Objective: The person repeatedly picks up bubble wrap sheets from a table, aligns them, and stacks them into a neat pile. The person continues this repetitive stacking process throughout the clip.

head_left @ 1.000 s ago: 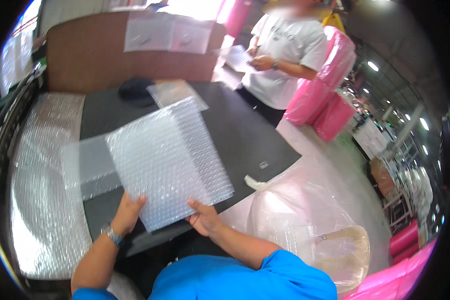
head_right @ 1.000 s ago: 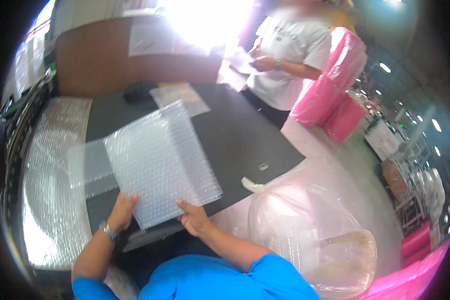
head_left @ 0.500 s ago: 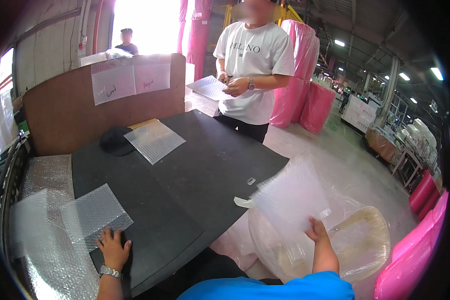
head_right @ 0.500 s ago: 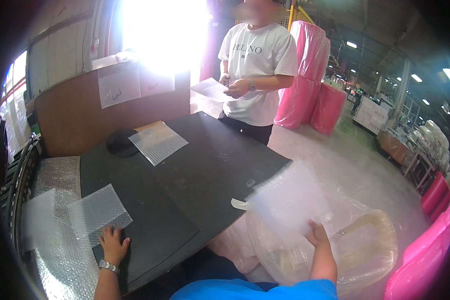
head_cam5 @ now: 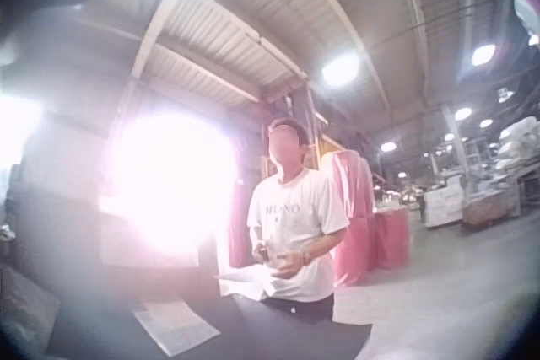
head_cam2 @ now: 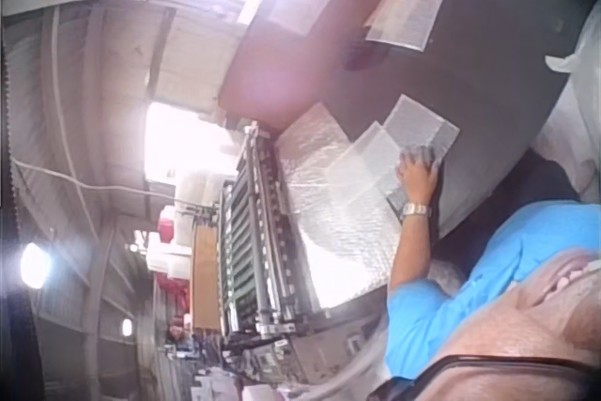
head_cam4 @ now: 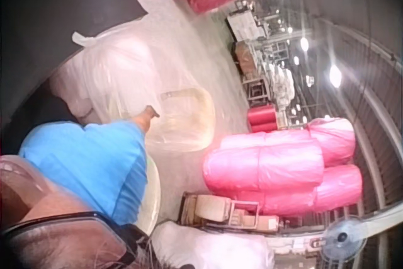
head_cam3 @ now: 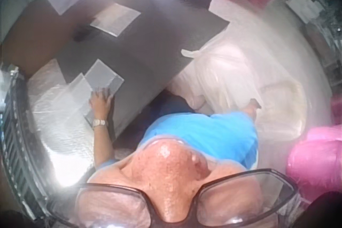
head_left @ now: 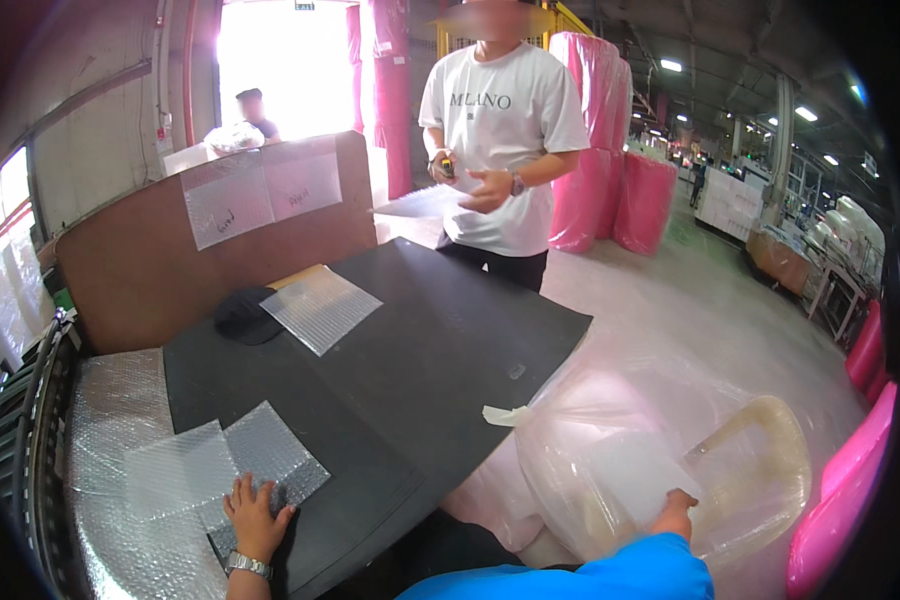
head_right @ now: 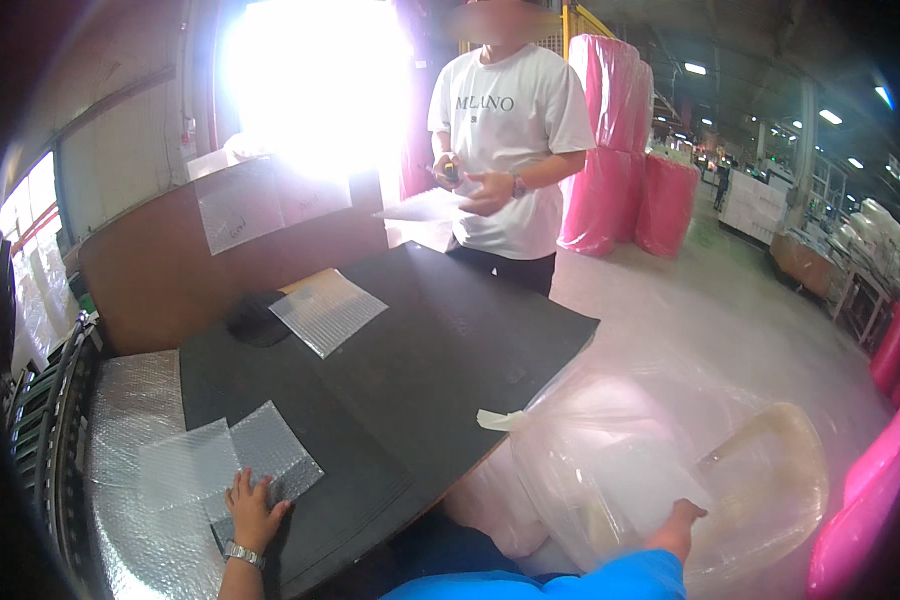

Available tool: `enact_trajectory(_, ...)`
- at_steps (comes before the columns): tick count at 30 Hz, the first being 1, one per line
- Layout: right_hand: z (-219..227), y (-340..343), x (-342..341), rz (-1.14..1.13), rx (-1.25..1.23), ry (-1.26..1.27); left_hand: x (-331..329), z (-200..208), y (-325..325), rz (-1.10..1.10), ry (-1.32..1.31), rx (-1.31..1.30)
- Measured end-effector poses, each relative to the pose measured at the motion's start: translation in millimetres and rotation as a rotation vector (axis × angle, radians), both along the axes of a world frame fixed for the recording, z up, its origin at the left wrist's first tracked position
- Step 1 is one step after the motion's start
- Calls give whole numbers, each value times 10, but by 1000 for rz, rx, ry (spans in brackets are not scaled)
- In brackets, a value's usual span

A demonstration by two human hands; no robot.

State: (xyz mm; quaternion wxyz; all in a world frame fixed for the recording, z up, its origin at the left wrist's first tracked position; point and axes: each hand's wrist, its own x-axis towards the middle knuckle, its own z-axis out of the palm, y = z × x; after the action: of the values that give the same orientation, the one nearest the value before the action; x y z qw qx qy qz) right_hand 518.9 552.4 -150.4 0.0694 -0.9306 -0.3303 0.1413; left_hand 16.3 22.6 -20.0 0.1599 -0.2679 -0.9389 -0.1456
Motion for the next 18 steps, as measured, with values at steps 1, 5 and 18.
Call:
enact_trajectory(1, 97, -68, -15, -92, 61, -4, 46, 24, -44, 95, 38, -52)
enact_trajectory(5, 396, -266, -213, -227, 277, 29, 14, -54, -166, 110, -127, -43)
enact_trajectory(18, 1685, -1848, -4047, 2175, 754, 516, 93, 73, 18, -310, -97, 400)
